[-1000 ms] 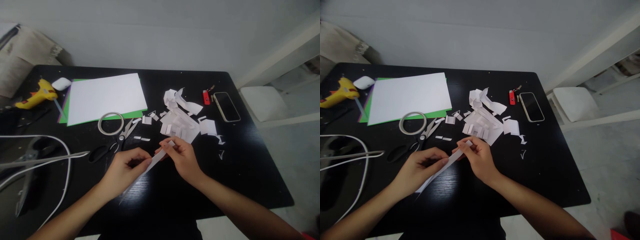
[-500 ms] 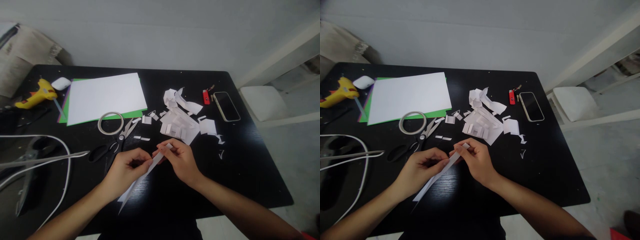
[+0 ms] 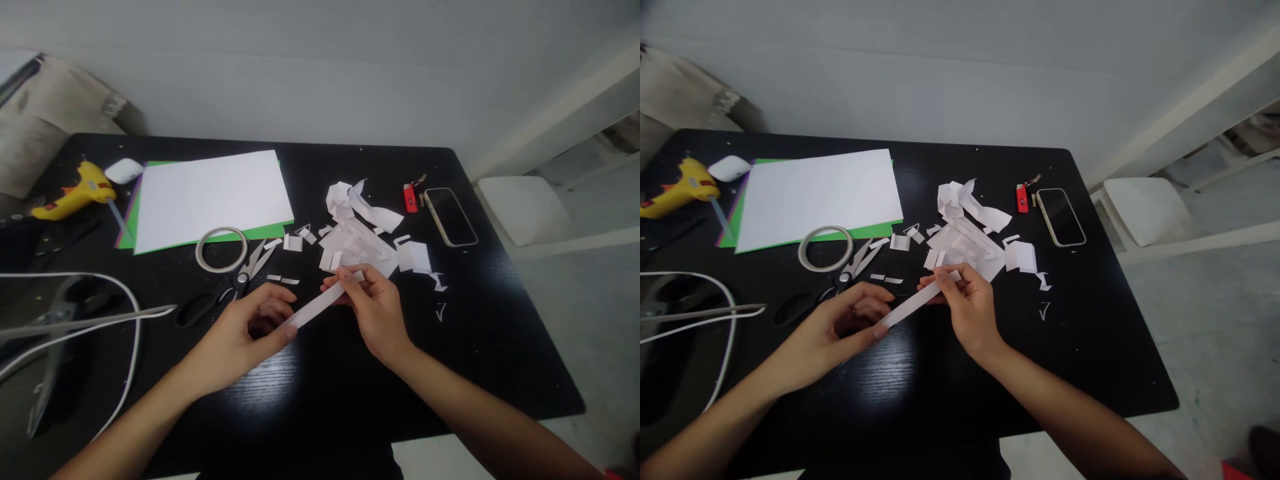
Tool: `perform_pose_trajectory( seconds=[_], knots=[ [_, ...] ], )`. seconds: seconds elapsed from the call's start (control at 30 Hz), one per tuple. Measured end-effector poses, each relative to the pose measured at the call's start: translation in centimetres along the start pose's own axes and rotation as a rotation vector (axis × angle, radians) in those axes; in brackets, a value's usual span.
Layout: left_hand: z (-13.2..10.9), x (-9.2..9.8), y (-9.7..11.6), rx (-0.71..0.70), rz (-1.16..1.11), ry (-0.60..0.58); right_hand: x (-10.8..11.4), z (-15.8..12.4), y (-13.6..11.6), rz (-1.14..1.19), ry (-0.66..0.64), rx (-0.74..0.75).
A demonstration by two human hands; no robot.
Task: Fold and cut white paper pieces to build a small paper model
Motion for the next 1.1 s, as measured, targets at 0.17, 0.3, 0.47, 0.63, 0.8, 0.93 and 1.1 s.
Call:
perform_pose_trajectory(
  seconds=[0.17, 0.3, 0.47, 0.63, 0.8, 0.93, 1.1],
  knots=[
    [0.0, 1.6, 0.3, -0.028, 0.055, 0.095, -0.1, 0.1, 0.3, 0.006, -0.032, -0.052],
    [0.1, 2.4, 0.6, -0.046, 0.129, 0.124, -0.7, 0.0, 0.3, -0.068, -0.161, -0.132],
    [0.0, 2.8, 1.5, -0.109, 0.285, 0.112, -1.2, 0.0, -0.1, -0.301, -0.414, -0.198],
    [-0.3, 2.7, 1.5, -0.097, 0.345, -0.008, -1.0, 0.1, -0.4, -0.293, -0.763, -0.349],
    [-0.8, 1.0, 2.0, -0.139, 0.306, -0.185, -2.2, -1.8, -0.5, -0.192, -1.028, -0.476],
    [-1.1, -1.1, 2.4, -0.188, 0.261, -0.314, -3.4, -3.5, 1.2, -0.218, -1.052, -0.503],
    [-0.5, 0.1, 2.3, -0.173, 0.276, -0.201, -3.4, -3.4, 2.4, -0.137, -0.951, -0.515]
  ],
)
Point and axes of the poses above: each hand's wrist, its own z-axis towards the middle knuckle, its own x-axis out of the back of the hand, y = z × x, the point moved 6 cm from there along z, towards the middle knuckle, and after that the axes turned 2 degrees about -x, right-handed, at the moved point
